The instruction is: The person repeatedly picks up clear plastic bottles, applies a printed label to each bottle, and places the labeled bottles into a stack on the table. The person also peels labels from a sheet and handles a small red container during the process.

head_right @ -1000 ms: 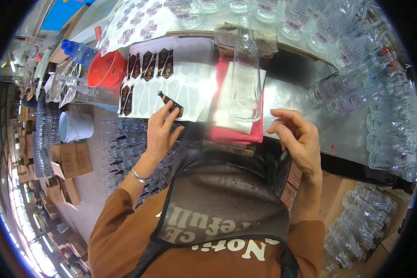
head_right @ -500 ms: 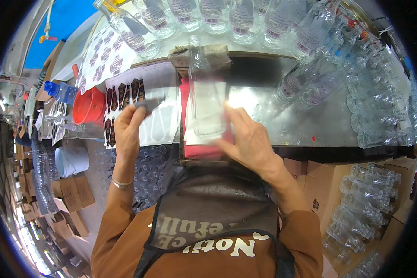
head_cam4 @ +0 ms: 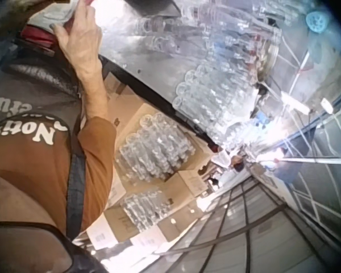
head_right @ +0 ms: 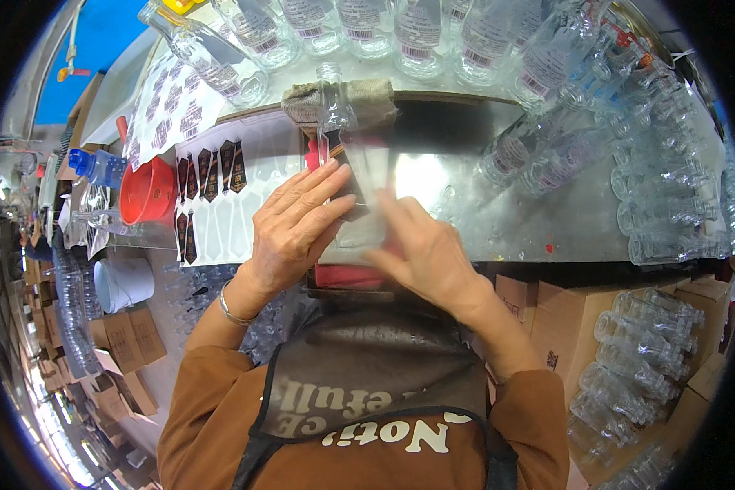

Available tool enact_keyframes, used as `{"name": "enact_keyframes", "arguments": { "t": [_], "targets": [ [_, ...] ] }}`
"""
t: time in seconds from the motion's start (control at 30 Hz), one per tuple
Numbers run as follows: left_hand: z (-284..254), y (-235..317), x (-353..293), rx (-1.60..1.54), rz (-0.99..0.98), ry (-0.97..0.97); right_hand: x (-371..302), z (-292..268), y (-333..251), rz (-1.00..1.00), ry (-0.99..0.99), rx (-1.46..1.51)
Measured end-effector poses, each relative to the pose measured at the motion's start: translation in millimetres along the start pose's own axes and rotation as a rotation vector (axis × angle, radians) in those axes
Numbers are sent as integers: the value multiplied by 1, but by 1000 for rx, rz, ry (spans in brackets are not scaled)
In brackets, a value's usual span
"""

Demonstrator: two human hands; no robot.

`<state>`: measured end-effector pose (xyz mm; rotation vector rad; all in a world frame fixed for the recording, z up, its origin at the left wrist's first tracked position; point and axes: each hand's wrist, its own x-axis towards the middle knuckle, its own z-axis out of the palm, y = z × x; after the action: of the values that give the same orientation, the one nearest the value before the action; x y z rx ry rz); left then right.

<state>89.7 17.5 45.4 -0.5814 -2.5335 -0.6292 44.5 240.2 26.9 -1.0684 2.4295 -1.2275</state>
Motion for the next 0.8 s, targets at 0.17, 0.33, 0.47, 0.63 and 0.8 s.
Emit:
{"name": "enact_keyframes", "arguments": {
  "t": [0.17, 0.33, 0.47, 0.63, 0.8],
  "targets": [
    [-16, 1, 2, -210, -17, -63, 17, -20, 17, 152, -85, 364],
    [1, -17, 16, -343, -287, 120, 54, -13, 11, 282, -14, 514],
    [11, -26, 20, -272, -348, 75, 60, -4, 8, 215, 32, 394],
    [15, -30, 19, -256, -342, 65, 59, 0, 8, 196, 63, 380],
    [14, -28, 21, -249, -363, 67, 60, 1, 8, 187, 67, 374]
  ]
}}
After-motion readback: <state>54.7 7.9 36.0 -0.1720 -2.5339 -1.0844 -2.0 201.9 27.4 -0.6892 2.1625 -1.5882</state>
